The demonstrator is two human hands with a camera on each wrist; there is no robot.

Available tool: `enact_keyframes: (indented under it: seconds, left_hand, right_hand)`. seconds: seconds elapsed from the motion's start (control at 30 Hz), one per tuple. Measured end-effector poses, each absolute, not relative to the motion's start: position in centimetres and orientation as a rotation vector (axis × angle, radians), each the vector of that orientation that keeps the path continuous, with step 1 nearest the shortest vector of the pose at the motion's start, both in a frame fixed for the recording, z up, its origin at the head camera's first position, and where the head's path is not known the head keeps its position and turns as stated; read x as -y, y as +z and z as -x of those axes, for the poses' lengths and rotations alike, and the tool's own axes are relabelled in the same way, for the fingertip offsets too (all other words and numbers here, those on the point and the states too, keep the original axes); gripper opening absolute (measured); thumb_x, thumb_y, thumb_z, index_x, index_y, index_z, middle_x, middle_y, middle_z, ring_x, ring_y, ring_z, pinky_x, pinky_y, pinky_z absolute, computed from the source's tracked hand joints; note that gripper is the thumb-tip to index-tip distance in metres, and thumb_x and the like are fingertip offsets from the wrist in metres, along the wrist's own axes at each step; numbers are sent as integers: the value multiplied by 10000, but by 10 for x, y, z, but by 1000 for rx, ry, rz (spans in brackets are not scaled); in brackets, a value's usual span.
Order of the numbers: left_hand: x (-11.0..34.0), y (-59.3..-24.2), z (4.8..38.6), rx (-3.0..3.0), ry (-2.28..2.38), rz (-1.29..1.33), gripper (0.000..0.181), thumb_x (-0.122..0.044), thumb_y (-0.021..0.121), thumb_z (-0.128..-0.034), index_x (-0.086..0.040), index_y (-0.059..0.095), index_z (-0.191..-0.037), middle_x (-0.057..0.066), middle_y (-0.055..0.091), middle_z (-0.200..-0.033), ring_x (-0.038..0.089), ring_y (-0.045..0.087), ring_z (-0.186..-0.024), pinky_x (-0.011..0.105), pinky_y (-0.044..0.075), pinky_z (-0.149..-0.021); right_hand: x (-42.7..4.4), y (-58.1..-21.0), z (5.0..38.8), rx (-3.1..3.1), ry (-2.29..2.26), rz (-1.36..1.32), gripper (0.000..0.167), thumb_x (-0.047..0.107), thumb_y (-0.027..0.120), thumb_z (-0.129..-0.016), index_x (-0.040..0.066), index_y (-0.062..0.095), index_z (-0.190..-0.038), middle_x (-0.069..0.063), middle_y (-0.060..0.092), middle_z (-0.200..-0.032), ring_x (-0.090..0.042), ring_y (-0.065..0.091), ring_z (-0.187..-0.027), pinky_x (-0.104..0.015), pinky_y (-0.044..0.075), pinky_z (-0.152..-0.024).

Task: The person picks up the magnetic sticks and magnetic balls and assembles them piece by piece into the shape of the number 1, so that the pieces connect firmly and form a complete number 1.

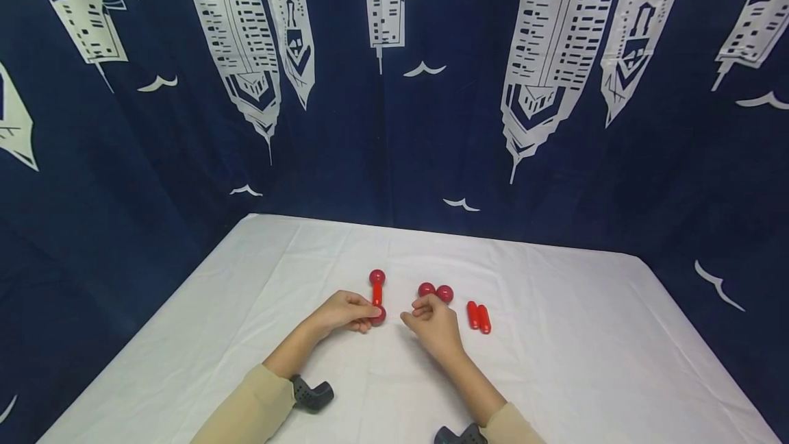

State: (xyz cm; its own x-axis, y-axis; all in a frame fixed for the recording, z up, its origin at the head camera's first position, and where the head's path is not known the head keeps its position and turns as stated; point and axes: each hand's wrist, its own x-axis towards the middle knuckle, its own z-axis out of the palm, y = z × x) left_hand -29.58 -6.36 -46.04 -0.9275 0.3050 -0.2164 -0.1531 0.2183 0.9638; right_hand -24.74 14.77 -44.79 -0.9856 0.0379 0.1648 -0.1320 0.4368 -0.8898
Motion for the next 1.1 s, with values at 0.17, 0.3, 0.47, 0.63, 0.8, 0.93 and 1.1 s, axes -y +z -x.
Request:
enact_keyframes:
  seconds: [0.17, 0.3, 0.47, 0.63, 0.8, 0.93, 1.1]
  left_hand:
    - [63, -461, 296, -2148, 1746, -127, 269, -246, 811, -814, -5, 710, -877, 46, 667, -649, 73, 623, -533, 140, 508, -529]
    - [63, -460, 296, -2139, 1752, -125, 260, -240, 813, -812, -7, 708, -863, 46, 663, -643, 73, 621, -528, 138, 504, -521]
    - [63, -459, 295, -2128, 1761, -131, 250, -223, 812, -814, -1, 712, -872, 48, 665, -644, 69, 618, -522, 135, 502, -518]
    - [63, -458, 295, -2129, 1763, -142, 245, -214, 807, -818, 3, 714, -883, 48, 665, -644, 66, 616, -521, 132, 500, -515]
    - [63, -459, 294, -2133, 1759, -139, 244, -218, 809, -816, -3, 706, -868, 43, 659, -638, 67, 616, -524, 134, 502, -517]
    - [63, -459, 295, -2135, 1755, -138, 242, -220, 806, -819, -5, 701, -859, 45, 657, -633, 69, 617, -524, 133, 500, -517]
    - [63, -460, 295, -2138, 1759, -145, 251, -224, 805, -820, 1, 704, -869, 48, 659, -634, 69, 616, -527, 134, 502, -520]
  right_hand:
    - [-158, -444, 246, 2526, 1580, -46, 242, 95, 769, -828, -39, 617, -962, -65, 618, -804, -168, 633, -685, -200, 522, -589]
    - [-168, -442, 245, 2530, 1556, -17, 255, 112, 770, -832, -36, 620, -974, -67, 623, -827, -165, 623, -707, -197, 519, -593]
    - [-179, -439, 244, 2516, 1536, -10, 259, 98, 771, -826, -45, 626, -986, -71, 638, -837, -136, 626, -716, -194, 514, -596]
    - [-190, -437, 245, 2531, 1473, 11, 237, 101, 761, -834, -35, 631, -979, -66, 637, -834, -110, 602, -706, -191, 500, -587]
    - [-201, -437, 247, 2551, 1429, 35, 233, 114, 743, -849, -33, 628, -988, -75, 634, -852, -122, 603, -714, -193, 505, -582]
    - [-210, -436, 247, 2561, 1403, 49, 253, 123, 729, -859, -49, 618, -1009, -91, 637, -858, -141, 607, -718, -196, 509, -580]
    - [-223, -435, 247, 2561, 1367, 71, 249, 130, 718, -875, -47, 610, -1012, -99, 636, -853, -148, 603, -693, -203, 518, -569]
